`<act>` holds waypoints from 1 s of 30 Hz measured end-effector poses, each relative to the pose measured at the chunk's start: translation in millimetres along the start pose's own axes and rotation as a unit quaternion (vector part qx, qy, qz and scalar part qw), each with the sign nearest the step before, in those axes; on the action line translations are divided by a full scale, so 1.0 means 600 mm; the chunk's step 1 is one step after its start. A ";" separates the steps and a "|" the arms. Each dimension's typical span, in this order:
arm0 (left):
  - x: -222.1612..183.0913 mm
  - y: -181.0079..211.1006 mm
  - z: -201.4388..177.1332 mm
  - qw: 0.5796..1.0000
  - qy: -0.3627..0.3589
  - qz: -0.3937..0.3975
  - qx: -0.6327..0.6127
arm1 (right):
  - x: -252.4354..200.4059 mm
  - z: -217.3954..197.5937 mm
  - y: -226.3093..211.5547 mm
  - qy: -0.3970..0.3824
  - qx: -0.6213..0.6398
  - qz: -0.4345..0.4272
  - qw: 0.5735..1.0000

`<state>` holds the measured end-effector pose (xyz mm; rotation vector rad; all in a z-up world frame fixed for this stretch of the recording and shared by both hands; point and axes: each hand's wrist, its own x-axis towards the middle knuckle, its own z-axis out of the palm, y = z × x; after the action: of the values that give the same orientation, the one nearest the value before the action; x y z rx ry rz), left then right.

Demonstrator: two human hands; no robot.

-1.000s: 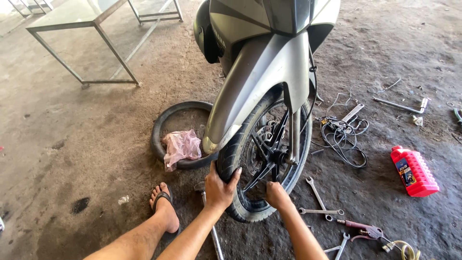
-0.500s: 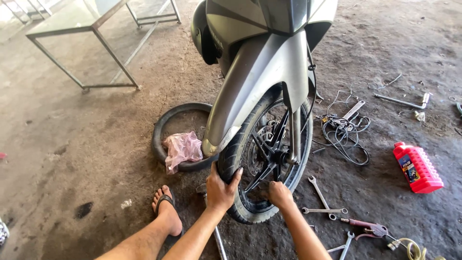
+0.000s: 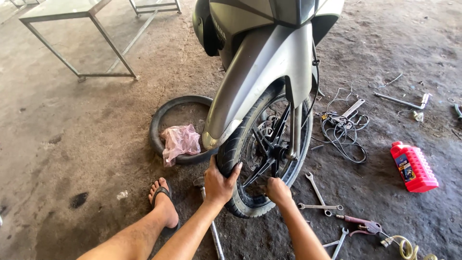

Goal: Replacing or repairing a motorcycle tire and inner tube on the front wheel.

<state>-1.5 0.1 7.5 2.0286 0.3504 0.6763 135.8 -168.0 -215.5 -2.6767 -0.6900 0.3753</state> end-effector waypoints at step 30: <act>-0.004 -0.005 0.006 0.998 0.004 -0.054 0.046 | 0.022 0.075 0.050 0.011 -0.085 -0.144 0.986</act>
<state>-1.5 -2.1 3.0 2.0775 0.4987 0.6114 144.2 -174.3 -270.0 -2.6760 -1.1310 0.2175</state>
